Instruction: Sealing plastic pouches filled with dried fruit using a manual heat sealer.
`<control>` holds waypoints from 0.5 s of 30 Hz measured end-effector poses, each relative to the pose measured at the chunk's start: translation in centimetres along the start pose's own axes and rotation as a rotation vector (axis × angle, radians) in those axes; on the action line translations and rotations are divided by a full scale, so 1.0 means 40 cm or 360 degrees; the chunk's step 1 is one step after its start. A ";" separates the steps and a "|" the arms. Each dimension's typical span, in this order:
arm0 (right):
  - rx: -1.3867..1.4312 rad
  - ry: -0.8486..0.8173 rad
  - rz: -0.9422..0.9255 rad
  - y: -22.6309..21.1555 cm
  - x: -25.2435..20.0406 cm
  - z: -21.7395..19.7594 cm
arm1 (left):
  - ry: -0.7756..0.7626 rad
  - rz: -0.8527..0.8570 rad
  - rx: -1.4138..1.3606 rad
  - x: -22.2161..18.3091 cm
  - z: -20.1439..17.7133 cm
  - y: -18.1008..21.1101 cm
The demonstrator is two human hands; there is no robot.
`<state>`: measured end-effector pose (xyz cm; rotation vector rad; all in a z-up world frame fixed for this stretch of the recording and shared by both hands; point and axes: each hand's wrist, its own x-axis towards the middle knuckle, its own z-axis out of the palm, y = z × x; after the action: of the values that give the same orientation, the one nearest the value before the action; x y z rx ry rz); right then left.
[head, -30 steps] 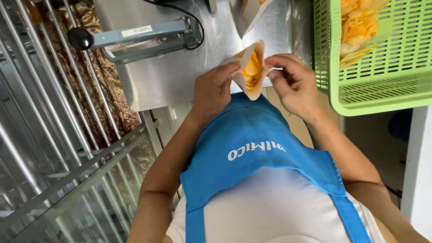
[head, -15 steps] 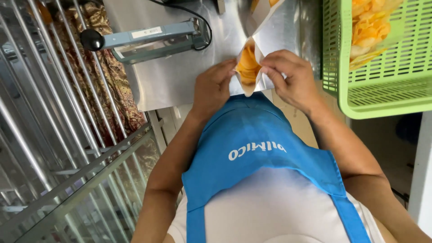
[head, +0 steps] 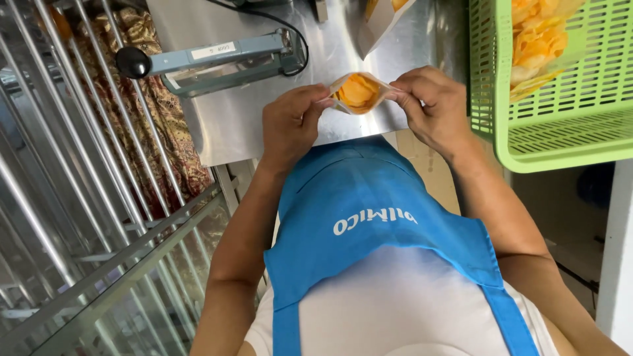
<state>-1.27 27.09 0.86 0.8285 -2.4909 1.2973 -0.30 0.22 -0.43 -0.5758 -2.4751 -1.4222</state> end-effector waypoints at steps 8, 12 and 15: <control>-0.0051 -0.0099 -0.0025 -0.008 0.020 0.000 | -0.0218 0.0023 0.0105 0.002 -0.019 -0.023; 0.0011 -0.0060 -0.0066 -0.001 0.001 0.006 | -0.0159 0.0018 0.0109 -0.012 -0.037 -0.006; -0.0043 -0.0189 -0.0006 0.017 -0.006 0.019 | -0.0257 -0.0090 0.0152 -0.031 -0.036 -0.028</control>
<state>-1.40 26.90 -0.16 0.9290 -2.5898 1.2445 0.33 -1.78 -1.04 -0.6283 -2.6881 -1.3167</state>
